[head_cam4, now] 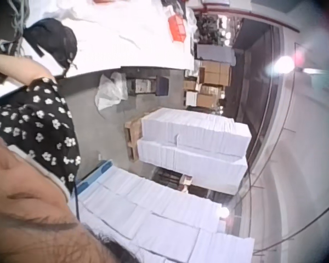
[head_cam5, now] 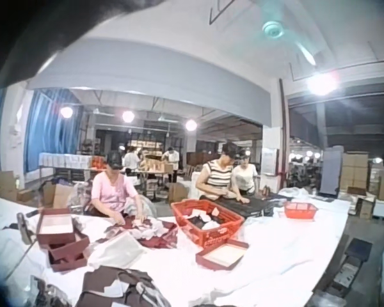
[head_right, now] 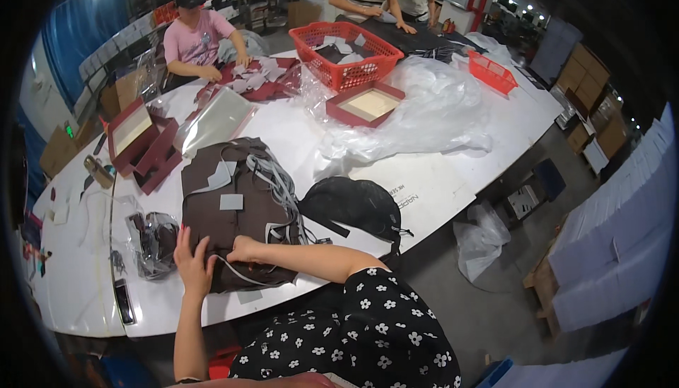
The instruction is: The person folds a brown garment and places it into a clear plastic bag. They then place the bagged item into a black mesh bag on the table. The person repeats this process with several other garments, folding and bagging them individually.
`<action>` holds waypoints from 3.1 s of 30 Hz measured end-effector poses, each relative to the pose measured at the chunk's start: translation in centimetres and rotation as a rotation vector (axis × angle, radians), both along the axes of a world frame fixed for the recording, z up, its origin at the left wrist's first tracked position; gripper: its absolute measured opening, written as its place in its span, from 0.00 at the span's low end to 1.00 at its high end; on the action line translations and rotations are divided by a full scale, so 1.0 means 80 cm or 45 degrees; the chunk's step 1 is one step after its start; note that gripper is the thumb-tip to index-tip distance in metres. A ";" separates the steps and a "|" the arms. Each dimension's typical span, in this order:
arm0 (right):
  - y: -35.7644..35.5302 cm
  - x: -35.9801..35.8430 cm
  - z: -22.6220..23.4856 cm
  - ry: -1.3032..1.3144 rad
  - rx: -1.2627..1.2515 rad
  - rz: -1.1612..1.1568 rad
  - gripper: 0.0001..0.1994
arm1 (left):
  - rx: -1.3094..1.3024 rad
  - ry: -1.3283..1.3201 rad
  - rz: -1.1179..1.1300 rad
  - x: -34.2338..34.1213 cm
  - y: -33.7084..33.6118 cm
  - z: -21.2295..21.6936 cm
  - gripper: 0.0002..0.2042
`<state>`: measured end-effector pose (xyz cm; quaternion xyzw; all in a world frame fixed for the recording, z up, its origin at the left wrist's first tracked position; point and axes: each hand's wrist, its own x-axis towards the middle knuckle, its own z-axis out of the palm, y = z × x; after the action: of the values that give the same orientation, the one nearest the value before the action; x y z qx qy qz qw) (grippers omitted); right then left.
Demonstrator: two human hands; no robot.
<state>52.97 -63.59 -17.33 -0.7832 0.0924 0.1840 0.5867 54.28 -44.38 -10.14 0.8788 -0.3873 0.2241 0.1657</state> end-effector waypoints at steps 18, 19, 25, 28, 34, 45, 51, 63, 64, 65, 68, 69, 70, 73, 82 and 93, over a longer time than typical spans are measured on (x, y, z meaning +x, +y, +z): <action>0.034 -0.032 -0.001 -1.467 -0.523 0.060 0.12 | 0.405 0.148 -0.147 0.060 -0.014 -0.042 0.21; 0.035 -0.032 -0.004 -1.520 -0.585 0.105 0.12 | 0.382 0.158 -0.154 0.065 -0.011 -0.050 0.21; 0.032 -0.034 0.014 -1.070 -0.622 0.203 0.14 | 0.277 0.198 -0.113 0.064 0.005 -0.063 0.21; 0.017 0.008 0.049 -0.334 -0.861 0.589 0.23 | 0.234 0.206 -0.101 0.059 0.002 -0.065 0.22; 0.027 0.038 0.059 -0.325 -0.976 0.924 0.30 | 0.220 0.198 -0.106 0.065 0.004 -0.074 0.23; 0.029 -0.016 0.026 -1.471 -0.930 0.720 0.19 | 0.247 0.247 -0.096 0.059 0.008 -0.070 0.21; 0.027 -0.004 0.037 -1.656 -0.972 0.988 0.11 | 0.262 0.248 -0.102 0.063 0.005 -0.073 0.21; 0.022 -0.006 0.037 -1.027 -0.853 0.688 0.17 | 0.248 0.124 -0.045 0.061 0.000 -0.077 0.24; 0.017 -0.009 0.037 -0.867 -0.843 0.642 0.15 | 0.164 0.137 -0.074 0.061 0.001 -0.079 0.24; 0.014 -0.010 0.044 -0.756 -0.788 0.602 0.15 | 0.079 0.204 -0.098 0.063 0.003 -0.080 0.24; -0.001 0.000 0.044 -0.488 -0.547 0.584 0.16 | -0.047 0.442 -0.104 0.065 0.011 -0.086 0.24; -0.004 0.004 0.045 -0.415 -0.530 0.626 0.16 | 0.015 0.448 -0.066 0.062 0.015 -0.086 0.25; -0.009 0.009 0.037 -0.429 -0.470 0.648 0.17 | 0.074 0.446 -0.039 0.061 0.014 -0.078 0.25; -0.008 0.031 0.043 -0.417 -0.620 0.789 0.22 | 0.252 0.378 0.195 0.027 -0.009 -0.065 0.26; 0.016 0.033 0.035 -0.328 -0.986 0.816 0.25 | 0.159 0.245 0.205 0.031 -0.014 -0.082 0.25; 0.032 -0.075 0.020 -1.745 -0.775 0.682 0.11 | 0.239 0.197 0.244 0.035 -0.024 -0.078 0.26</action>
<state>46.94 -61.06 -15.73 -0.8435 -0.4343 -0.2373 0.2088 57.10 -46.29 -16.41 0.9380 -0.3070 0.1334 0.0900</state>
